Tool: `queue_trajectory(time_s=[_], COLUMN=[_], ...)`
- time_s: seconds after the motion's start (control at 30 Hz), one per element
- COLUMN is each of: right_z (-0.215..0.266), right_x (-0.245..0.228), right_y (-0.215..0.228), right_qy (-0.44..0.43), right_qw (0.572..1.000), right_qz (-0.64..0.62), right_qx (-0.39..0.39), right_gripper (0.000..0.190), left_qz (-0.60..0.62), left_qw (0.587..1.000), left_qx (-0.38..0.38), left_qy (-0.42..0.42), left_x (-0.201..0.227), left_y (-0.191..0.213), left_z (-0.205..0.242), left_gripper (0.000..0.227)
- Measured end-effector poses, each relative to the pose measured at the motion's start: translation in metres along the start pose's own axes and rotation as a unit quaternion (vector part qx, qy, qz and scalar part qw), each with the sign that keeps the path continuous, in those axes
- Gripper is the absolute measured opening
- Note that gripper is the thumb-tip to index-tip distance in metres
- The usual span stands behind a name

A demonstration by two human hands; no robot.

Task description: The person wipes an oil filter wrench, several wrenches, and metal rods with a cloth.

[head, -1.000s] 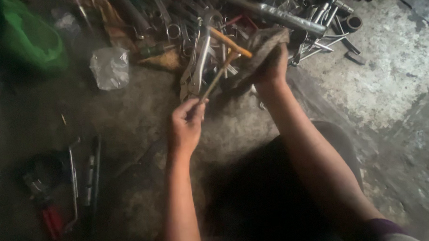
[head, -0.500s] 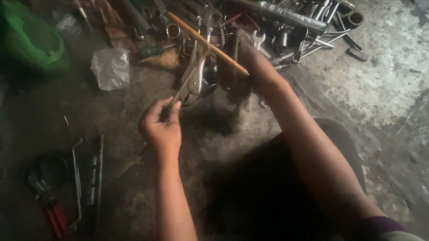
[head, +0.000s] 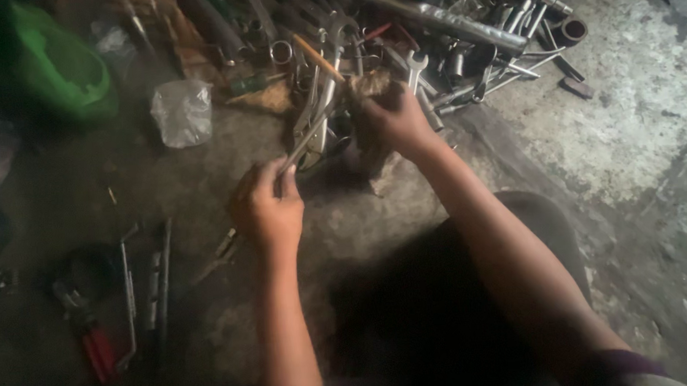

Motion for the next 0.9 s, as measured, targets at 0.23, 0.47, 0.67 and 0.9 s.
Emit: queue_trajectory(time_s=[0.23, 0.47, 0.67, 0.9], right_z=[0.004, -0.011, -0.018, -0.025], right_x=[-0.007, 0.023, 0.063, 0.051], right_y=[-0.002, 0.013, 0.036, 0.083], right_qy=[0.018, -0.012, -0.029, 0.083], right_qw=[0.984, 0.999, 0.991, 0.951], right_qz=[0.109, -0.022, -0.128, 0.285], right_qx=[-0.138, -0.038, 0.037, 0.086], right_gripper=[0.01, 0.02, 0.02, 0.012], left_qz=[-0.04, -0.092, -0.151, -0.286], left_qw=[0.998, 0.994, 0.985, 0.883], left_qx=[-0.008, -0.003, 0.024, -0.036], left_qy=[0.042, 0.056, 0.078, 0.372], left_x=[-0.004, 0.004, -0.003, -0.104], left_y=[-0.012, -0.014, 0.0, 0.067], left_z=[0.007, 0.012, 0.011, 0.02], left_gripper=[0.011, 0.012, 0.007, 0.011])
Point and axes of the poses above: each hand's wrist, its own z-axis away from the middle knuckle, its own y-axis out of the back of the hand, x = y × z, the point moved 6 cm from there along -z, towards the middle knuckle, and after that the axes turned 3 degrees about y, right-handed, at the moved point
